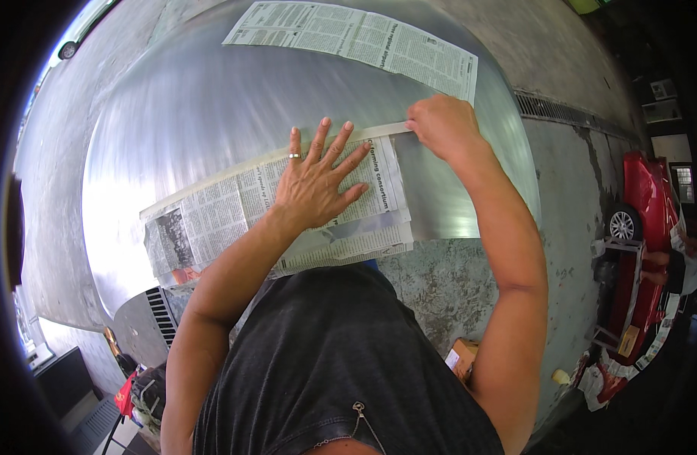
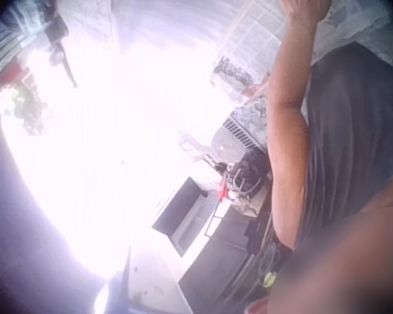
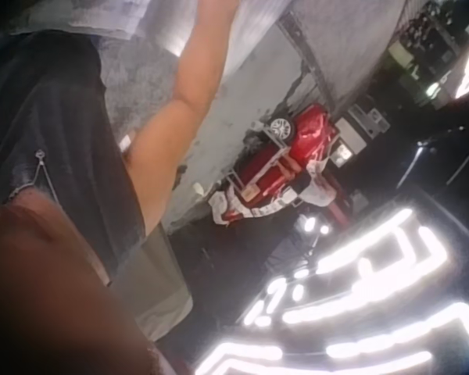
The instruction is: The person tapes newspaper sheets onto a curved metal panel using masking tape. They smooth each sheet, tear tape, and press it down to secure the paper. The person lifts the panel to inspect the taped surface before placing it back.
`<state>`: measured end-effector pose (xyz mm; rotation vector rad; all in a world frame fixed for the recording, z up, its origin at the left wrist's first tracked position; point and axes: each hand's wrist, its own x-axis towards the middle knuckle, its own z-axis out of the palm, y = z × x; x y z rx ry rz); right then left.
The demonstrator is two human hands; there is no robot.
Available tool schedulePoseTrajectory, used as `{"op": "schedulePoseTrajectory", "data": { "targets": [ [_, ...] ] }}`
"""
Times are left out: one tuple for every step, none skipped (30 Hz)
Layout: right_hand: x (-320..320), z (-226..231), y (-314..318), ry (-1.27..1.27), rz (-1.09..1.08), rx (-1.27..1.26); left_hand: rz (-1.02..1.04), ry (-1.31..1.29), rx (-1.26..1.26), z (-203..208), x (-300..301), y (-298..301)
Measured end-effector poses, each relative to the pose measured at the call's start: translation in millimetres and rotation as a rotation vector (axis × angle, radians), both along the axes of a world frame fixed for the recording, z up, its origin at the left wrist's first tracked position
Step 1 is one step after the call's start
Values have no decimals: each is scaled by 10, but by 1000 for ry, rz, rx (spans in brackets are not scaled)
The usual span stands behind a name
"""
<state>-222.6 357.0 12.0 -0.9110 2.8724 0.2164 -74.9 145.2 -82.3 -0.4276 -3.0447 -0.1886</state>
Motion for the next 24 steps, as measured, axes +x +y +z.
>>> {"op": "schedulePoseTrajectory", "data": {
  "targets": [
    [4, -19, -10, 18, 0, 7, -1, 1, 4, -4, -4, 4],
    [10, -41, -20, 27, -4, 14, 5, -22, -1, -6, -7, 5],
    [14, -64, -30, 36, -6, 13, 1, -4, 6, -8, -3, 5],
    [16, -87, -39, 44, -6, 33, 1, -9, 4, -5, 0, 3],
    [20, -112, -48, 53, -6, 45, -1, -4, 9, 3, 7, -1],
    [24, -136, -55, 62, -7, 58, -1, -12, 1, 16, 13, -3],
    [26, -160, -61, 76, 8, 64, -4, -9, 1, 35, 16, -4],
    [27, -185, -68, 90, 23, 71, -10, -21, 6, 58, 16, 0],
    [29, -209, -74, 102, 31, 72, -9, -14, -4, 82, 8, 7],
    [30, -232, -79, 106, 27, 95, -11, -21, -10, 107, -9, 20],
    [34, -258, -87, 110, 18, 113, -4, -69, -37, 127, -29, 35],
    [31, -275, -91, 125, 19, 110, -12, -25, -41, 142, -73, 58],
    [34, -292, -93, 139, 17, 121, -12, -23, -64, 147, -129, 93],
    [40, -308, -98, 161, 28, 113, -11, 57, -53, 144, -184, 122],
    [43, -314, -99, 169, 36, 104, -37, -2, -56, 131, -238, 140],
    [49, -314, -98, 219, 96, 91, -63, 22, -26, 112, -286, 159],
    [60, -311, -101, 253, 153, 78, -86, -13, -25, 89, -318, 173],
    [74, -301, -98, 284, 210, 66, -82, 37, 5, 65, -335, 187],
    [90, -290, -109, 242, 154, 68, -75, 30, 3, 44, -346, 194],
    [109, -276, -121, 199, 96, 68, -65, -18, -19, 27, -350, 200],
    [126, -255, -130, 156, 55, 56, -66, 4, -3, 17, -354, 204],
    [142, -232, -140, 139, 25, 72, -61, -12, -6, 12, -351, 206],
    [155, -207, -150, 119, 12, 78, -61, -3, 11, 13, -349, 207],
    [164, -185, -163, 104, -4, 84, -56, -27, -6, 20, -348, 207]
  ]
}}
